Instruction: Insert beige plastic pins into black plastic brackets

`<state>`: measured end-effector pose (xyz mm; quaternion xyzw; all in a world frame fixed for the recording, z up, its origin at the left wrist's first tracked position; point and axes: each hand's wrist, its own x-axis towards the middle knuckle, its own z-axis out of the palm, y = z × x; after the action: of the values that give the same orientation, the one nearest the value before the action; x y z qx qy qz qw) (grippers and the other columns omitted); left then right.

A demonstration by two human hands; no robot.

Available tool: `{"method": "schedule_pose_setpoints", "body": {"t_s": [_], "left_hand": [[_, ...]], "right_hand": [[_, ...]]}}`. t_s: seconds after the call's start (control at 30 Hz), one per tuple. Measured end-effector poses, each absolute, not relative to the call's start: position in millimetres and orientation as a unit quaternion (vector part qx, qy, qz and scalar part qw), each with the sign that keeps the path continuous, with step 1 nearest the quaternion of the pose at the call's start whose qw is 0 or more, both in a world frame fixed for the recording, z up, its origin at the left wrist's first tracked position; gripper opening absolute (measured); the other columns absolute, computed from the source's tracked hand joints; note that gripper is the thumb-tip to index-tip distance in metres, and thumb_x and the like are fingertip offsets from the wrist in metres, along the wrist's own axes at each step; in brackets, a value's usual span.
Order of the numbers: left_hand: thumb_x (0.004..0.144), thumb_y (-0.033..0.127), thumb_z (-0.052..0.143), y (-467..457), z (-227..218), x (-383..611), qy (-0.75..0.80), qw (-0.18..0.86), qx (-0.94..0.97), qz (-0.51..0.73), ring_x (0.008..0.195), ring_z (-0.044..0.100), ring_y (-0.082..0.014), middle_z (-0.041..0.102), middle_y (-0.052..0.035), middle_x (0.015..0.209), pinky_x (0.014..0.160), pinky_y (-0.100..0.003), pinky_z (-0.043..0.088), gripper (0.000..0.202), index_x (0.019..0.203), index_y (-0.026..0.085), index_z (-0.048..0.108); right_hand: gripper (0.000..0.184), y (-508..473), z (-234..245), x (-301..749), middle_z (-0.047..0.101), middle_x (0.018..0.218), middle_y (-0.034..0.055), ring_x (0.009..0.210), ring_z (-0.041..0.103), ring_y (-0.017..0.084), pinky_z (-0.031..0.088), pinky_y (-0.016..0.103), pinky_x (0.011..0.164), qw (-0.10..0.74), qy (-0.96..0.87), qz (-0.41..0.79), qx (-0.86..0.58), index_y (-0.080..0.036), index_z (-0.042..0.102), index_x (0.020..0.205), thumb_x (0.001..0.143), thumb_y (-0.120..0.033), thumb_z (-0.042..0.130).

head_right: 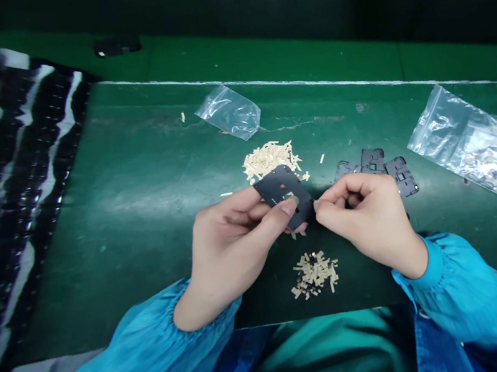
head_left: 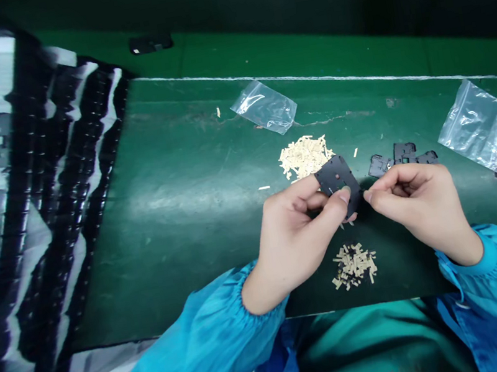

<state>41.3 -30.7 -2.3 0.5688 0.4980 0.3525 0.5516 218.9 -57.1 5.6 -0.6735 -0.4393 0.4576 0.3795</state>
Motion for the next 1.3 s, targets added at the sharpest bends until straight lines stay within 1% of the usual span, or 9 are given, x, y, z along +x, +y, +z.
{"method": "schedule_pose_setpoints", "body": {"t_s": [0.33,0.57,0.7,0.9,1.0,1.1,1.17,1.23,1.3], "left_hand": [[0.088,0.021,0.067,-32.1,-2.1,41.6,0.494,0.556,0.567,0.354,0.050,0.064,-0.0123,0.073,0.0004,0.057,0.052,-0.023,0.049,0.016,0.074,0.016,0.073],[0.088,0.018,0.068,-30.4,-1.8,42.9,0.488,0.563,0.560,0.362,0.051,0.066,-0.0120,0.073,0.0006,0.057,0.052,-0.021,0.052,0.016,0.073,0.015,0.073],[0.088,0.017,0.068,-28.4,-1.2,41.7,0.472,0.587,0.548,0.362,0.052,0.068,-0.0120,0.073,0.0008,0.056,0.056,-0.020,0.055,0.017,0.072,0.015,0.073],[0.088,0.016,0.069,-26.1,-2.4,40.0,0.446,0.629,0.518,0.370,0.053,0.070,-0.0122,0.073,0.0018,0.056,0.057,-0.019,0.057,0.020,0.068,0.016,0.071],[0.088,0.015,0.070,-26.1,-3.3,38.9,0.435,0.641,0.510,0.373,0.054,0.070,-0.0120,0.074,0.0016,0.057,0.057,-0.019,0.057,0.022,0.066,0.017,0.070],[0.088,0.016,0.071,-26.1,-4.6,37.0,0.435,0.650,0.503,0.368,0.053,0.070,-0.0116,0.073,0.0016,0.056,0.057,-0.019,0.056,0.018,0.070,0.016,0.073],[0.088,0.018,0.072,-25.5,-5.3,35.4,0.438,0.658,0.488,0.370,0.051,0.069,-0.0116,0.071,0.0022,0.054,0.057,-0.019,0.055,0.012,0.076,0.016,0.075],[0.087,0.019,0.072,-24.3,-5.8,33.8,0.439,0.667,0.471,0.376,0.049,0.068,-0.0120,0.069,0.0032,0.051,0.055,-0.019,0.054,0.007,0.083,0.017,0.077],[0.087,0.020,0.073,-23.0,-6.3,32.3,0.435,0.675,0.463,0.374,0.049,0.069,-0.0127,0.069,0.0029,0.052,0.055,-0.019,0.054,0.006,0.088,0.016,0.078]], "right_hand": [[0.011,-56.7,6.8,218.1,0.067,0.055,0.0003,0.046,0.047,0.009,0.034,0.022,0.043,0.374,-0.439,0.466,-0.671,-0.019,0.073,0.060,0.070,-0.023,0.076],[0.011,-57.4,4.1,220.3,0.068,0.057,0.0005,0.047,0.048,0.009,0.036,0.021,0.044,0.376,-0.435,0.469,-0.671,-0.018,0.074,0.061,0.070,-0.025,0.077],[0.012,-55.7,3.7,221.2,0.069,0.056,0.0010,0.048,0.050,0.009,0.037,0.021,0.044,0.375,-0.417,0.488,-0.669,-0.018,0.074,0.061,0.068,-0.026,0.078],[0.014,-51.7,6.8,220.4,0.070,0.059,0.0035,0.052,0.056,0.013,0.042,0.024,0.047,0.378,-0.385,0.525,-0.658,-0.018,0.072,0.059,0.065,-0.029,0.079],[0.016,-51.1,6.9,220.0,0.066,0.055,0.0011,0.050,0.051,0.011,0.039,0.023,0.046,0.377,-0.378,0.535,-0.655,-0.018,0.069,0.058,0.064,-0.028,0.080],[0.022,-49.9,6.9,222.9,0.056,0.049,-0.0037,0.048,0.043,0.008,0.032,0.021,0.045,0.378,-0.384,0.535,-0.651,-0.018,0.063,0.055,0.064,-0.025,0.081],[0.026,-48.4,7.5,226.6,0.052,0.049,-0.0053,0.048,0.040,0.007,0.030,0.021,0.045,0.386,-0.383,0.537,-0.645,-0.018,0.060,0.055,0.064,-0.025,0.082],[0.025,-46.8,8.1,230.4,0.055,0.051,-0.0048,0.048,0.040,0.007,0.031,0.021,0.046,0.396,-0.381,0.548,-0.630,-0.018,0.062,0.057,0.068,-0.028,0.082],[0.021,-46.3,8.2,232.6,0.060,0.057,-0.0031,0.051,0.043,0.007,0.035,0.022,0.049,0.400,-0.382,0.570,-0.608,-0.017,0.068,0.063,0.073,-0.031,0.081]]}}
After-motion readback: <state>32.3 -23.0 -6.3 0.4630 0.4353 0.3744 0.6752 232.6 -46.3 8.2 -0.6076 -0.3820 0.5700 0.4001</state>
